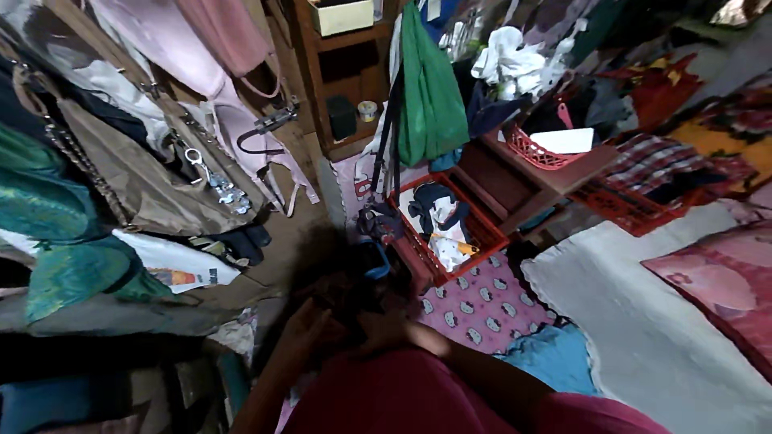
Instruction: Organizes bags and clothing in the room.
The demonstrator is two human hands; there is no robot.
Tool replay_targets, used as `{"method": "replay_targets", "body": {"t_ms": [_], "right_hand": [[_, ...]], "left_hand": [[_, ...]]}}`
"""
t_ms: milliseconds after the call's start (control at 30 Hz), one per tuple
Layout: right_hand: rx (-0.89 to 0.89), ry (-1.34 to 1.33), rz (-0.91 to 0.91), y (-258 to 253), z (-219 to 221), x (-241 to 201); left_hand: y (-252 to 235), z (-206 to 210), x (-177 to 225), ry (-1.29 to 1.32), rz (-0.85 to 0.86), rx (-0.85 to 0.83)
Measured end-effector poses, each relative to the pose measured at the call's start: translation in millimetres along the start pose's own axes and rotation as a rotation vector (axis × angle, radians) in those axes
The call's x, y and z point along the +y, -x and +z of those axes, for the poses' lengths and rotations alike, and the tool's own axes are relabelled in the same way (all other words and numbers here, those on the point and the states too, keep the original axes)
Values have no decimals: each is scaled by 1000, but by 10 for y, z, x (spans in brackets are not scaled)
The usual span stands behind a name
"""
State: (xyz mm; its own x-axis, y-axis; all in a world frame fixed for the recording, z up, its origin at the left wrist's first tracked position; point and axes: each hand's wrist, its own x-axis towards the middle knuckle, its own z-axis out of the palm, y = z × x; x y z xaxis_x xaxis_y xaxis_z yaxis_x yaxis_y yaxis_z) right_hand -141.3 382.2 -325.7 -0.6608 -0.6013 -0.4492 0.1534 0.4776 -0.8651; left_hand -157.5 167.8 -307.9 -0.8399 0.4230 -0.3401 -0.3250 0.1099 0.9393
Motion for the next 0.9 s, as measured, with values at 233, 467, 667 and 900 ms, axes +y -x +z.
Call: {"method": "replay_targets", "body": {"t_ms": [233, 467, 667, 900], "right_hand": [[-98, -24, -25, 47, -98, -175], [-129, 16, -143, 47, -95, -99], [-79, -179, -342, -220, 14, 496], [235, -109, -295, -136, 117, 142]], "left_hand": [[-179, -9, -104, -498, 145, 228], [-76, 100, -95, -159, 78, -127], [-81, 183, -81, 129, 130, -258], [-120, 233, -203, 52, 136, 184]]}}
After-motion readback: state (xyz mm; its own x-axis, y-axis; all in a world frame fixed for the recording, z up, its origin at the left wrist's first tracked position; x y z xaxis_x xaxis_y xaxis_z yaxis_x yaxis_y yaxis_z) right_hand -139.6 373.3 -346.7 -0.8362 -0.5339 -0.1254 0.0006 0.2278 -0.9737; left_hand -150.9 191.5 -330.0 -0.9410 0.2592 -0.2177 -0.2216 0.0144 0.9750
